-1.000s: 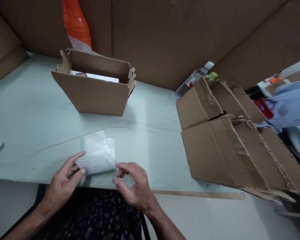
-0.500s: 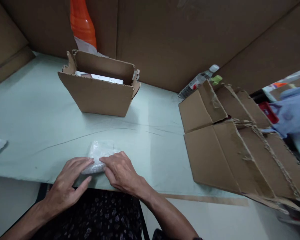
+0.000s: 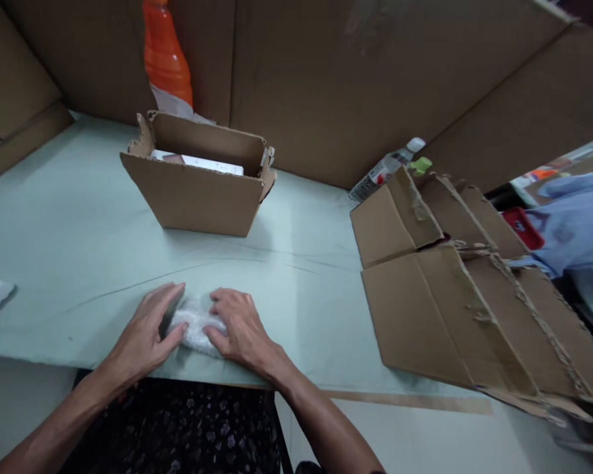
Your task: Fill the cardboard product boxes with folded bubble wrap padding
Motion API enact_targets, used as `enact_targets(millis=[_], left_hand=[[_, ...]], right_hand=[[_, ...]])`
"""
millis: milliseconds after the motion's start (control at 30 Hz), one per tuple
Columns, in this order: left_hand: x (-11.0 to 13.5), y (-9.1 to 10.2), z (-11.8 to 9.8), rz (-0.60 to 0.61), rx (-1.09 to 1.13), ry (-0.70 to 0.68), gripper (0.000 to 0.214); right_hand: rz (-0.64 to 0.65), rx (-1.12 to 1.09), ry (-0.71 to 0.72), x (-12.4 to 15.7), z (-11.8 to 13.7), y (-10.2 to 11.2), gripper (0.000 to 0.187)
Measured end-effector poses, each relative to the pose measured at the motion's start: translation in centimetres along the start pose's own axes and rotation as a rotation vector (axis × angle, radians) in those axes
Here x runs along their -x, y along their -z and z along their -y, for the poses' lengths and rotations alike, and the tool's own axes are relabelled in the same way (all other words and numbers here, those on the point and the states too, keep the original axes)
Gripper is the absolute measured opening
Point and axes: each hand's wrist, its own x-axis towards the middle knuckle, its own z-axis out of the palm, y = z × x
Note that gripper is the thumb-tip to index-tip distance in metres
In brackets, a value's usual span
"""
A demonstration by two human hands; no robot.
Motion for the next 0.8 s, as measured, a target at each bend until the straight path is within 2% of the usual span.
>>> enact_targets(millis=[67, 133, 200, 267, 300, 333, 400, 467, 500, 600, 667, 733, 800], left_hand=[[0.5, 0.6, -0.1, 0.056, 0.059, 0.049, 0.058], [0.8, 1.1, -0.5, 0.119, 0.114, 0.074, 0.061], [0.6, 1.4, -1.1, 0.124, 0.141, 0.025, 0.062], [0.2, 1.2, -1.6, 0.070, 0.146, -0.085, 0.064], [-0.1, 1.0, -1.8, 0.041, 0.147, -0.142, 0.066], [-0.4, 0.9, -1.9, 0.027, 0.151, -0.189, 0.067], [-1.5, 1.1, -2.1, 0.038, 0.149, -0.248, 0.065], [-3.3, 2.3, -2.4, 0.016, 0.109, -0.284, 0.060], [-4.5, 3.2, -2.6, -0.032, 0.068, -0.302, 0.058], [-9.4, 6.5, -2.9, -0.301, -0.116, -0.378, 0.061], [-13.1, 8.2, -2.7, -0.457, -0.234, -0.424, 0.067], [-16.3, 8.9, -1.9, -0.534, -0.312, -0.444, 0.067], [-18.3, 8.5, -0.8, -0.551, -0.340, -0.440, 0.061]], right_hand=[[-0.001, -0.112, 0.021, 0.6, 0.3, -0.2, 0.018], [0.032, -0.175, -0.018, 0.9, 0.5, 0.0, 0.023], [0.064, -0.216, -0.089, 0.9, 0.5, 0.7, 0.045], [0.095, -0.245, -0.150, 0.7, 0.4, 1.5, 0.066], [0.120, -0.252, -0.170, 0.6, 0.3, 1.9, 0.066], [0.147, -0.250, -0.185, 0.4, 0.3, 2.3, 0.059], [0.186, -0.226, -0.205, 0.3, 0.1, 3.0, 0.036], [0.174, -0.190, -0.218, 0.2, 0.0, 3.6, 0.026], [0.151, -0.171, -0.224, 0.1, 0.0, 4.0, 0.026], [0.040, -0.144, -0.212, -0.4, 0.1, 5.8, 0.024], [-0.071, -0.137, -0.150, -1.1, 0.6, 7.8, 0.021], [-0.216, -0.102, -0.070, -2.3, 1.4, 10.4, 0.019], [-0.359, -0.020, -0.017, -4.1, 2.4, 13.4, 0.018]])
